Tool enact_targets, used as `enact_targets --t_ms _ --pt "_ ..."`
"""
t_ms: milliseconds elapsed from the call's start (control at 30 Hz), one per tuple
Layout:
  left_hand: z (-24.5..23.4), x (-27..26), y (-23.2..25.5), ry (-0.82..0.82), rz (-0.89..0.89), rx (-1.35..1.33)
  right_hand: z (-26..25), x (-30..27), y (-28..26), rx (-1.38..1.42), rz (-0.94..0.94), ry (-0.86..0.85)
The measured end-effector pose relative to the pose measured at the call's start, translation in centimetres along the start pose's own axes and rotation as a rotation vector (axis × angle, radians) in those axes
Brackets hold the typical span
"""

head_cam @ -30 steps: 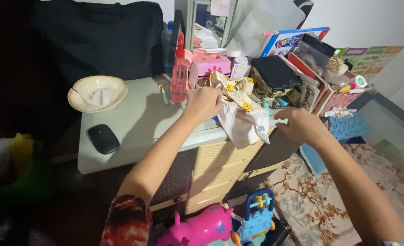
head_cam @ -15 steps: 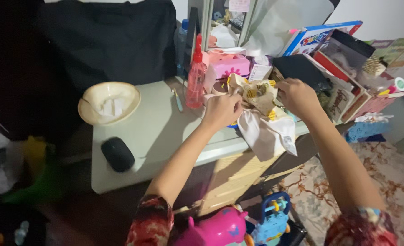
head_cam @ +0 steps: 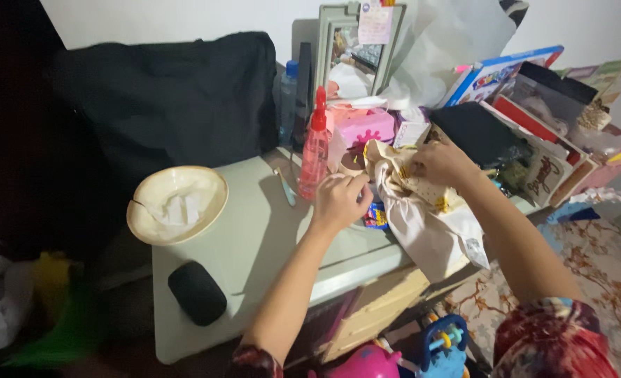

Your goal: The person wipes a small can with a tissue and places it on a shelf. Then the person picks up a patterned fabric bag, retrieves a pair of scissors, and cuts the fabric into strips.

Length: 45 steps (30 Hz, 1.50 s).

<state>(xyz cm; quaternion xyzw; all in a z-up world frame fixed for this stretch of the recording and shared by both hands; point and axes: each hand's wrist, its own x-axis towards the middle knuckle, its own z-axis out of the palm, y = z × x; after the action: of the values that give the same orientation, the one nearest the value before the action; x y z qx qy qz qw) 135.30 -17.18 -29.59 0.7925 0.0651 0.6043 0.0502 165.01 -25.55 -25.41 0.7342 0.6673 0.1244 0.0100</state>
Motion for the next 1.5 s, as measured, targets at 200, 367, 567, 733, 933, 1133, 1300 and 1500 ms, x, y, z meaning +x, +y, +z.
enact_targets --t_ms 200,367,567,733,933,1133,1300,1500 --pt "-0.5 -0.4 0.2 -0.053 -0.078 0.01 2.6 1.4 5.2 0.537 0.233 0.3" --pt "-0.8 -0.6 -0.2 -0.074 -0.191 -0.009 4.5 2.7 7.2 0.274 0.235 0.285" --pt "-0.9 -0.9 -0.8 -0.05 -0.262 0.067 3.3 2.5 6.0 0.252 0.511 -0.358" --pt "-0.6 -0.9 -0.1 -0.009 -0.258 0.014 -0.4 0.6 5.9 0.569 0.402 0.149" --pt "0.1 -1.6 0.2 -0.059 -0.322 -0.039 -7.6 -3.1 8.9 1.101 0.307 0.466" --pt "0.7 -2.2 0.3 -0.048 -0.348 -0.064 -12.7 -7.0 12.2 1.476 0.198 0.666" --pt "0.9 -1.9 0.4 -0.072 -0.35 -0.053 -15.4 -9.7 12.8 1.7 0.017 0.747" --pt "0.7 1.1 2.2 -0.17 -0.278 -0.126 -14.4 -13.5 11.9 1.732 0.013 0.745"
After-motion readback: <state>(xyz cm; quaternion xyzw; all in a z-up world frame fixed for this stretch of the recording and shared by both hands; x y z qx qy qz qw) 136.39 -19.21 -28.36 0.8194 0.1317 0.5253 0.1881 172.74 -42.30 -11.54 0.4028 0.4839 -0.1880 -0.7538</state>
